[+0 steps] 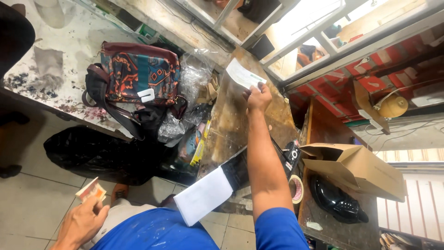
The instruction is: The person takes a black shoe from a box and places it on the counter. They then pick up a pen and write on a receipt book, tear off the top sheet, and hand it to a customer through a window. Finally, they place the receipt book back on the counter.
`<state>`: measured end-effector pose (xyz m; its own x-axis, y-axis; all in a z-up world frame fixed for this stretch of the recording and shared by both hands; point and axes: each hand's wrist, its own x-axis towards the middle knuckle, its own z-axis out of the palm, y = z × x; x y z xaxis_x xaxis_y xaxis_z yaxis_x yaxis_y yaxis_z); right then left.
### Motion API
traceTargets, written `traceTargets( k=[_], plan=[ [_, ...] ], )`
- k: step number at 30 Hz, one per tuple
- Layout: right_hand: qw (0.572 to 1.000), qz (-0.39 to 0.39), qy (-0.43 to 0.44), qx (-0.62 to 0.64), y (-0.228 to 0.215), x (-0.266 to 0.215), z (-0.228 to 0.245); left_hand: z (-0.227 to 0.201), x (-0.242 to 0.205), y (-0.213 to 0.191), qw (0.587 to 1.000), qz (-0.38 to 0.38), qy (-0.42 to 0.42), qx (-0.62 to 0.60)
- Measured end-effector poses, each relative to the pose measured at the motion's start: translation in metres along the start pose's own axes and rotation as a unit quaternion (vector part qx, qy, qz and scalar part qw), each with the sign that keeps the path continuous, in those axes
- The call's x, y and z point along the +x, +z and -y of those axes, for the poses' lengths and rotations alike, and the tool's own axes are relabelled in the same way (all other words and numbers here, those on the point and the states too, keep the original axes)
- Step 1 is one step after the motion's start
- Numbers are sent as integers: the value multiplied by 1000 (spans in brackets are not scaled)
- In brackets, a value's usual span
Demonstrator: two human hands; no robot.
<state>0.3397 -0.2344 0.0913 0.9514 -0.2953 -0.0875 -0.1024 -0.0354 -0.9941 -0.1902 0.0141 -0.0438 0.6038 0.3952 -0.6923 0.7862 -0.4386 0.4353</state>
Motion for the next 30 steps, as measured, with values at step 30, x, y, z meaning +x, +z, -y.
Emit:
traceTargets(
  k=[30],
  plan=[
    [773, 587, -157, -186, -119, -352, 48, -47, 4, -23, 976, 65, 172, 117]
  ],
)
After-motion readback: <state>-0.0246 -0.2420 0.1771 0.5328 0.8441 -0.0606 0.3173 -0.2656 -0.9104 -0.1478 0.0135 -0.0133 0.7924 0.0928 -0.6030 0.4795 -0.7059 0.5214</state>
